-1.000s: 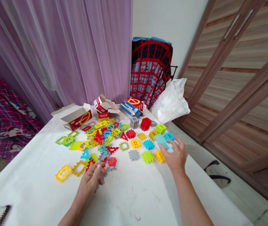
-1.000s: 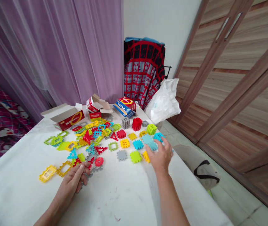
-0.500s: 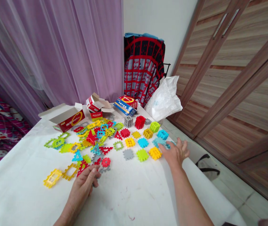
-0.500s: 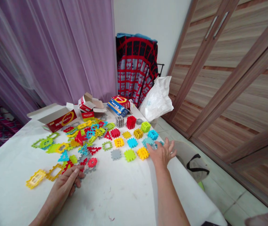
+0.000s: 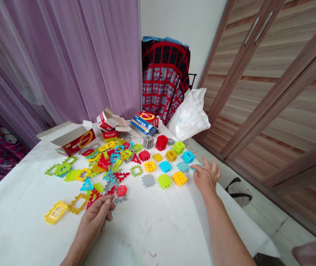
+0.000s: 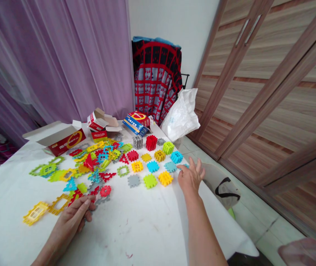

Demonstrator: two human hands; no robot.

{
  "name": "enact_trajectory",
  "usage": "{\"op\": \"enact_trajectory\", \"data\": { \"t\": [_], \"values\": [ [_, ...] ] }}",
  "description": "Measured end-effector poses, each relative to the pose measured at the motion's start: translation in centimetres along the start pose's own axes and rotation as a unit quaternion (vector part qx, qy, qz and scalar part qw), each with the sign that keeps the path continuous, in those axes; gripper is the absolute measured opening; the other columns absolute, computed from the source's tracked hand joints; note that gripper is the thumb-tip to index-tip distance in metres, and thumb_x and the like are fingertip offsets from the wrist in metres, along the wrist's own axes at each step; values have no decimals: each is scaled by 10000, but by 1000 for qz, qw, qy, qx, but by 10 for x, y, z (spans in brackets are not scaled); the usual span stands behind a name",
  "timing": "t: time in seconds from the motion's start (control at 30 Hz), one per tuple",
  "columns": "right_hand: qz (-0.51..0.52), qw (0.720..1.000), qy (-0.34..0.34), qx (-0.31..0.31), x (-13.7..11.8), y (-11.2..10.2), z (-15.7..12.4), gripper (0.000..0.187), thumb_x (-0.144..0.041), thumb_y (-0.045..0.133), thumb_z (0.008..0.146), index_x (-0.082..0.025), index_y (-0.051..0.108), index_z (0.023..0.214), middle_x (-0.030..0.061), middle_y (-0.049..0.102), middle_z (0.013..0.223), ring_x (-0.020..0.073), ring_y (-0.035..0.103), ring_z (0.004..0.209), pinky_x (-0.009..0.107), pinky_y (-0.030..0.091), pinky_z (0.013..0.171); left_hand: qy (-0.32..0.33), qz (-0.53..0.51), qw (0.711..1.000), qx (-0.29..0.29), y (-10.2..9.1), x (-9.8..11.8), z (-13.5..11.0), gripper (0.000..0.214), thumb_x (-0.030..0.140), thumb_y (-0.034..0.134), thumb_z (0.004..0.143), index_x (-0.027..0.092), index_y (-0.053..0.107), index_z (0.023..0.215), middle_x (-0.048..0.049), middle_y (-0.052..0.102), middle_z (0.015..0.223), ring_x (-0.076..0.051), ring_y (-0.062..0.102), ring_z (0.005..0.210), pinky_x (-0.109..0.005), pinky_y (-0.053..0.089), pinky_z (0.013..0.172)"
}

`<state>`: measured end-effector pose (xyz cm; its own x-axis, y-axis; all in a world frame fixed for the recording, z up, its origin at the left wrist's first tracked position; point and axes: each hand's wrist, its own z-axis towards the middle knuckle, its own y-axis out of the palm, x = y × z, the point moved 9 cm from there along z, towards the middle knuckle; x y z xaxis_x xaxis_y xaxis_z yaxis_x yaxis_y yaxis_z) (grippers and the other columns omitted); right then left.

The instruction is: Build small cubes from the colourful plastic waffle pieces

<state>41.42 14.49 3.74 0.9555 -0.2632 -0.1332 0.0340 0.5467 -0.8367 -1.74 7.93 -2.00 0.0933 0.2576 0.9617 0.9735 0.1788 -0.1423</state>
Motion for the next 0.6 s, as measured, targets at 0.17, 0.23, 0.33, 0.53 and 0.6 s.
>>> {"op": "enact_trajectory", "data": {
  "t": [0.17, 0.23, 0.33, 0.53, 0.6],
  "values": [
    [-38, 996, -65, -45, -1, 4, 5, 318, -117, 520, 769, -281, 776, 861, 53, 529, 1398, 325, 208, 1416, 589, 181, 1094, 9, 10, 1000, -5, 1, 0, 0, 696, 761, 664, 545, 175, 677, 920, -6, 640, 648, -99, 469, 440, -192, 296, 335],
    [-49, 996, -60, -49, 0, 5, 6, 311, -148, 512, 797, -267, 773, 919, 79, 516, 1414, 329, 201, 1423, 591, 177, 1095, 9, 16, 1000, -10, 1, -1, 0, 695, 758, 663, 551, 176, 677, 929, -5, 641, 642, -95, 459, 429, -193, 294, 338],
    [-56, 995, -64, -53, -5, 7, 5, 293, -222, 516, 823, -248, 763, 977, 103, 490, 1436, 338, 180, 1432, 598, 163, 1098, 10, 18, 1000, -11, 0, -2, 1, 699, 764, 658, 553, 183, 678, 940, -5, 642, 646, -99, 466, 433, -194, 299, 342],
    [-64, 991, -82, -80, -12, 17, 4, 279, -320, 547, 839, -239, 750, 1012, 103, 472, 1453, 357, 183, 1431, 609, 148, 1096, 5, 16, 1000, -8, -1, -1, -1, 707, 780, 669, 536, 191, 688, 926, -5, 646, 651, -93, 460, 430, -192, 297, 352],
    [-70, 990, -90, -85, -13, 18, 5, 275, -312, 553, 849, -246, 746, 1033, 100, 467, 1459, 355, 190, 1432, 604, 154, 1098, 5, 18, 1000, -6, -1, 0, -1, 718, 787, 673, 526, 189, 689, 923, -9, 652, 656, -95, 469, 440, -189, 297, 356]
  ]
}}
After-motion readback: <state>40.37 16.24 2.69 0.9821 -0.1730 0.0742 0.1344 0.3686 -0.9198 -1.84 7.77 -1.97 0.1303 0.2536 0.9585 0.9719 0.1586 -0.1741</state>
